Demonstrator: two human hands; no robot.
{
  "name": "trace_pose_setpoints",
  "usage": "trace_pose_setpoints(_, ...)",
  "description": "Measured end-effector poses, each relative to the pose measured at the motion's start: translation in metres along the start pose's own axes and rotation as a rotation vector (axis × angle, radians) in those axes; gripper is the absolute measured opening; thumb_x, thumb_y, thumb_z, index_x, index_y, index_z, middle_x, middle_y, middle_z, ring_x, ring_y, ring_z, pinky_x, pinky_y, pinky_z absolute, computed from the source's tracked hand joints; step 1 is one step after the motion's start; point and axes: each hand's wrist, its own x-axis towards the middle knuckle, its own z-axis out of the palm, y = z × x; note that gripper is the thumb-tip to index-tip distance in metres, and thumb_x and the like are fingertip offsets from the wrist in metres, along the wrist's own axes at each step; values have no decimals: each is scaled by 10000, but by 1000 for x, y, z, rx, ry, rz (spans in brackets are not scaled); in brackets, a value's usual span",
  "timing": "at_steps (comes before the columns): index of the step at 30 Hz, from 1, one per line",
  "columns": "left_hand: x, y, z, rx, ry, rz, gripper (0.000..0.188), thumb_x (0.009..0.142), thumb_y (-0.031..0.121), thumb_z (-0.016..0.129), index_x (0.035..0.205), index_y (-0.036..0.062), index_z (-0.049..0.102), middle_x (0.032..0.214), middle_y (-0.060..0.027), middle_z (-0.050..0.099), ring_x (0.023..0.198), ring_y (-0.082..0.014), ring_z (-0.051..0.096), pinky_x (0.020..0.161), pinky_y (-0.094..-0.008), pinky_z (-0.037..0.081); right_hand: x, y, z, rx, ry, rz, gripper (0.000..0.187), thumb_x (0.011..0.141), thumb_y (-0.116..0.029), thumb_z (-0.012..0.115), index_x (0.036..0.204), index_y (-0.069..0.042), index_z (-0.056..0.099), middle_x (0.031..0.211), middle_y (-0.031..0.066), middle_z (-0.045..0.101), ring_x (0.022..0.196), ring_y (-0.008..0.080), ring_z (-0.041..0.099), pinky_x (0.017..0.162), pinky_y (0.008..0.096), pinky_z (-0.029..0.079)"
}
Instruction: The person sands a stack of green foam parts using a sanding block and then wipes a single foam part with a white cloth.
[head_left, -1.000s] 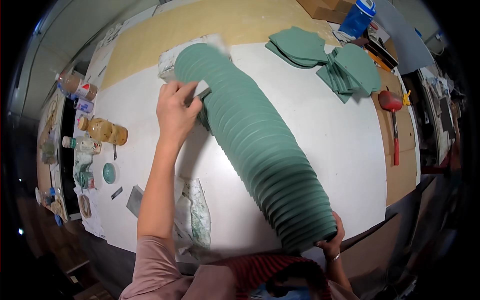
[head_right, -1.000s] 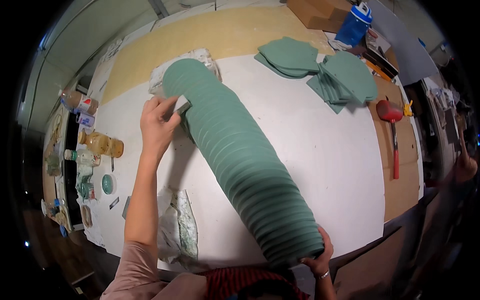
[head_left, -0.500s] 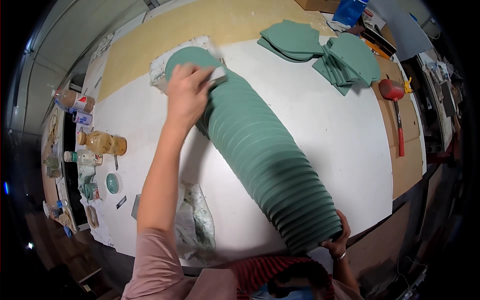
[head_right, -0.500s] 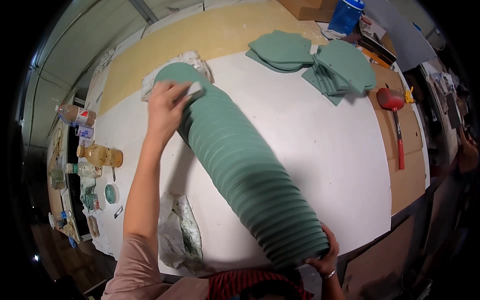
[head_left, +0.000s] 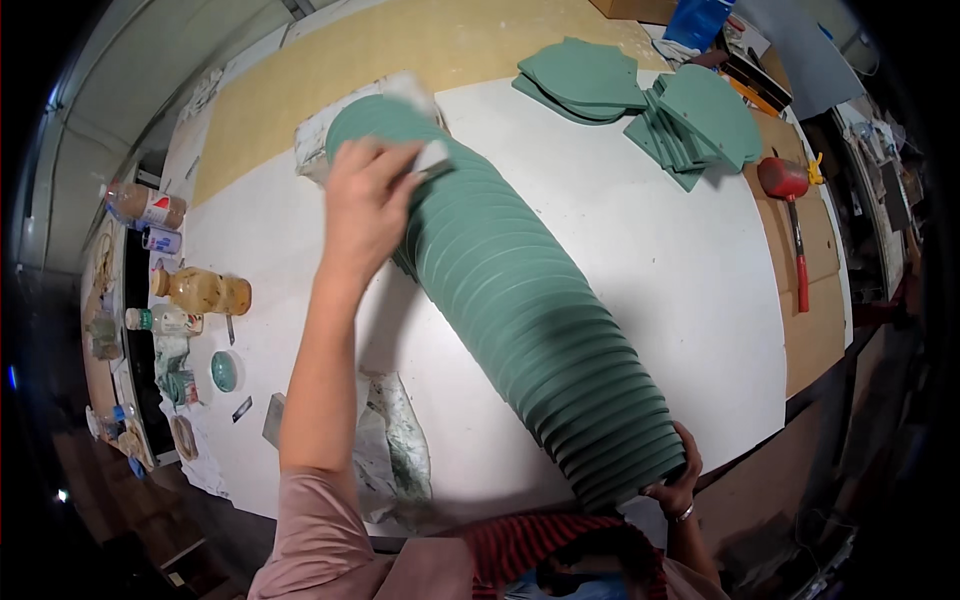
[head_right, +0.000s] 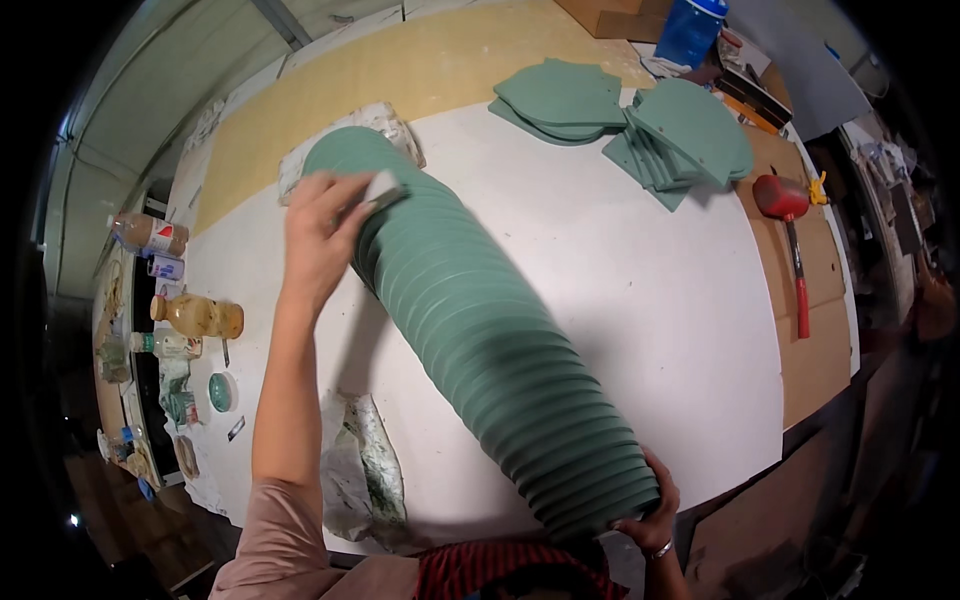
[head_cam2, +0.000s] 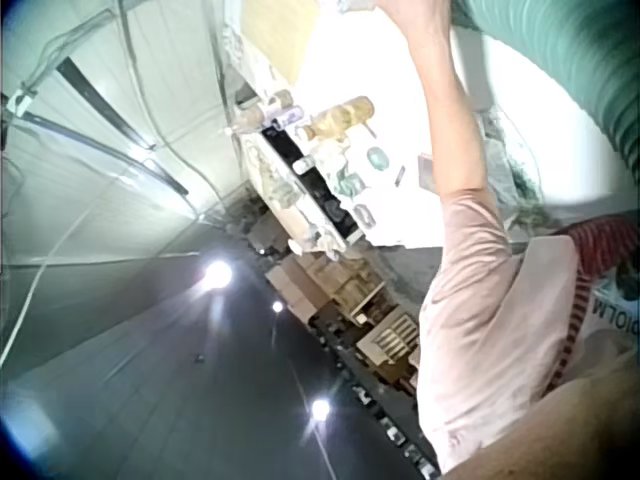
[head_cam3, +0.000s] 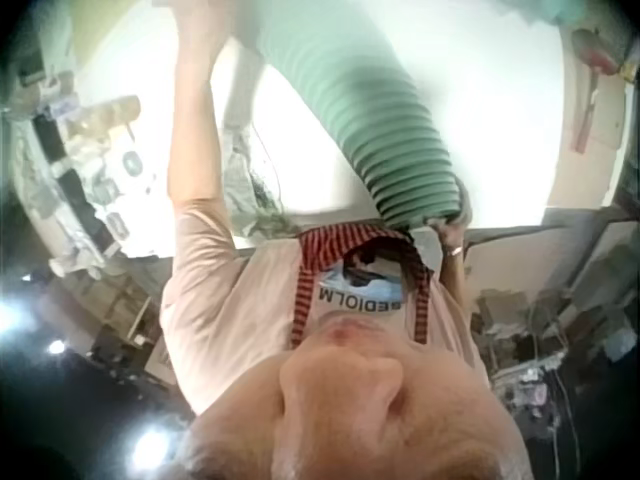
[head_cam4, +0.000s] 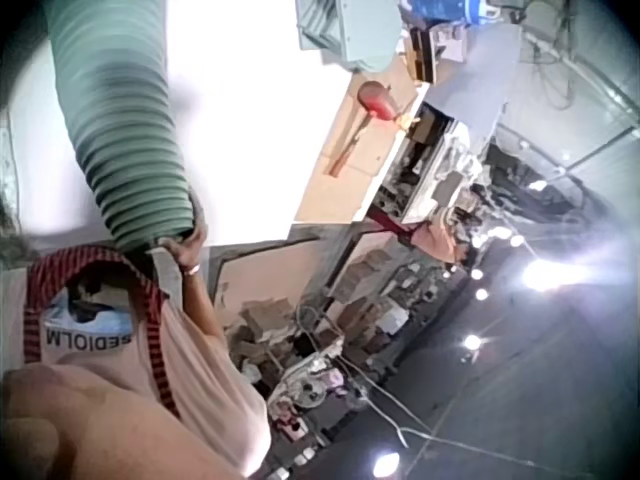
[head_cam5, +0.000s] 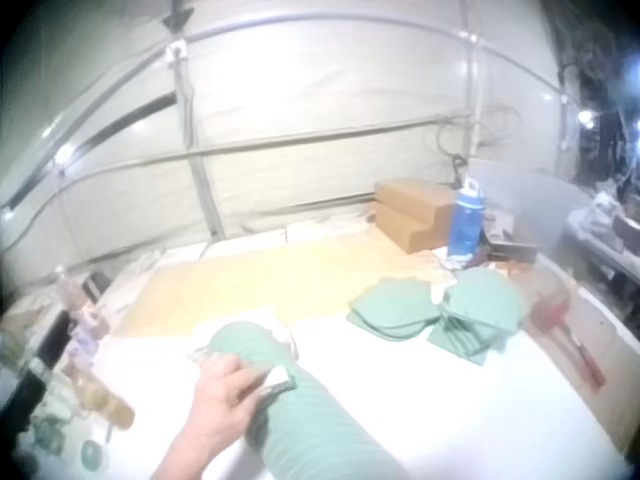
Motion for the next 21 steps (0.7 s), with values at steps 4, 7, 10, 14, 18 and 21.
trace_pose_setpoints(4,9,10,-4,91,-161,50,317,790,-42,692,1090,51,727,915,-96,604,880,-271,556,774,-373,472,0,1,-2,22,4,11,1195,502,-579,943,1368,96,472,1212,157,626,1128,260,606,994,388,466)
trace_pose_setpoints(7,-9,-2,-15,52,-198,-138,293,794,-34,693,1073,48,730,913,-109,602,887,-288,559,797,-378,471,-4,1,-3,-14,17,7,1188,506,-575,945,1367,95,475,1213,159,625,1129,256,605,994,387,465)
trace_pose_setpoints(10,2,1,-4,56,-134,-32,285,802,-3,704,1081,51,720,916,-115,600,900,-307,559,811,-390,465,-2,-4,-1,-11,15,19,1185,507,-583,940,1364,95,479,1216,160,626,1130,255,605,997,388,464)
trace_pose_setpoints(14,3,4,13,1,-35,45,285,815,22,705,1099,43,703,925,-116,599,896,-309,556,805,-387,463,-1,0,-1,29,12,43,1190,504,-597,930,1362,94,483,1220,164,625,1133,258,604,998,388,464)
trace_pose_setpoints(18,-60,-21,-7,-71,31,-136,272,821,9,685,1093,10,700,873,-99,593,788,-226,554,736,-325,462,2,-8,-1,-63,13,-30,1095,581,-630,864,1335,88,524,1228,219,654,1145,315,642,1012,415,472)
trace_pose_setpoints(21,-74,-41,-11,-127,36,-303,278,817,16,688,1094,2,701,870,-103,612,787,-226,569,739,-329,469,-1,-1,-3,-59,18,-21,1132,558,-608,894,1353,93,496,1222,188,640,1134,285,626,1003,402,471)
